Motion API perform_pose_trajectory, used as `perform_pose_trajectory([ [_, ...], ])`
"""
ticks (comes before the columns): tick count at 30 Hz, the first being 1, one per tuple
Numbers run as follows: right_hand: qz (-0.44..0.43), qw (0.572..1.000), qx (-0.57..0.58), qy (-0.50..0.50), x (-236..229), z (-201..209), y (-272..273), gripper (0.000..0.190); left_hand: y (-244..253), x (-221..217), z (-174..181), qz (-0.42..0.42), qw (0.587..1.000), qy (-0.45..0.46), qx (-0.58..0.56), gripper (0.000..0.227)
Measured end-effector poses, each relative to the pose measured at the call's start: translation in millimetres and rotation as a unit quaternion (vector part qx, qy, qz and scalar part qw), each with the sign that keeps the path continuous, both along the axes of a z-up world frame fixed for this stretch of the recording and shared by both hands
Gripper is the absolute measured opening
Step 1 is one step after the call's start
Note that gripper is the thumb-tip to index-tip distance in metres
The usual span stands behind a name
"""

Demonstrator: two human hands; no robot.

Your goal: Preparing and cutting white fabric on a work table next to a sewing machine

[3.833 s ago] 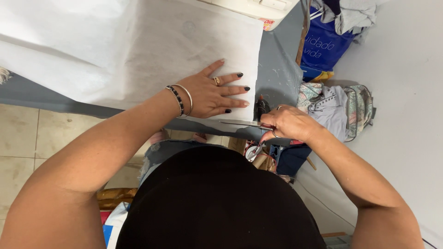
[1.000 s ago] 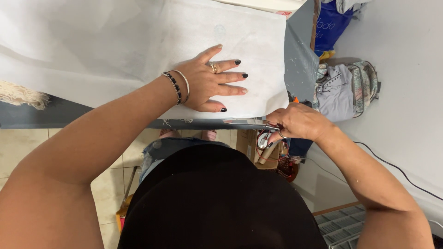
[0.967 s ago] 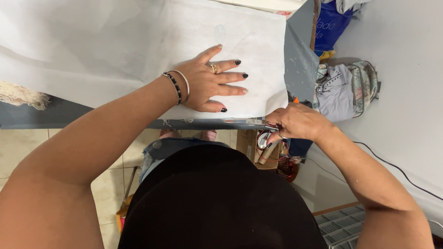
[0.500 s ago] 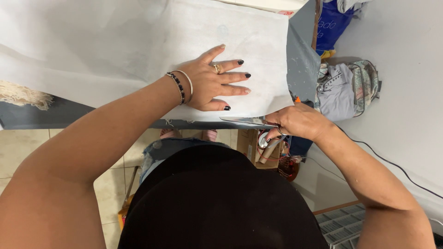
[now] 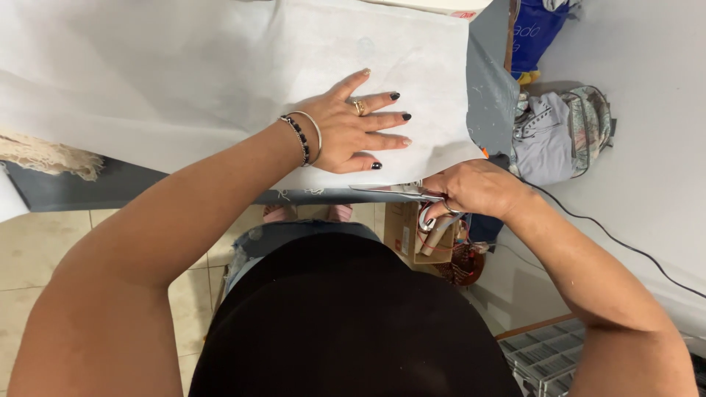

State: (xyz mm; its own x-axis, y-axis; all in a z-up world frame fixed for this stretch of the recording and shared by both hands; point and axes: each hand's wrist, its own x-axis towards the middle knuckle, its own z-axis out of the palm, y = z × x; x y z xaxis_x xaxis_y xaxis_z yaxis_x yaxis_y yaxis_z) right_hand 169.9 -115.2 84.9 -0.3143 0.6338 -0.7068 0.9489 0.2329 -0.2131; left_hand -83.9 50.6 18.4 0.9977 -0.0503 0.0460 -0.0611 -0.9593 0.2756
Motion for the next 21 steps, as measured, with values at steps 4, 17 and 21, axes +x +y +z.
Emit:
perform_pose_trajectory([
  [4,0.012,1.000,0.009,0.005,-3.5,3.9,2.8,0.052,2.3,-0.8,8.4,0.005,1.000,0.021,-0.023,0.056],
  [17,0.012,0.999,-0.025,-0.045,-21.0,12.1,3.4,0.056,0.6,-15.1,-43.7,0.026,0.959,-0.278,0.049,0.036],
  [21,0.045,0.997,-0.040,-0.042,-30.3,27.6,11.5,0.058,2.2,-48.6,-26.6,0.037,0.977,-0.200,0.060,0.030],
])
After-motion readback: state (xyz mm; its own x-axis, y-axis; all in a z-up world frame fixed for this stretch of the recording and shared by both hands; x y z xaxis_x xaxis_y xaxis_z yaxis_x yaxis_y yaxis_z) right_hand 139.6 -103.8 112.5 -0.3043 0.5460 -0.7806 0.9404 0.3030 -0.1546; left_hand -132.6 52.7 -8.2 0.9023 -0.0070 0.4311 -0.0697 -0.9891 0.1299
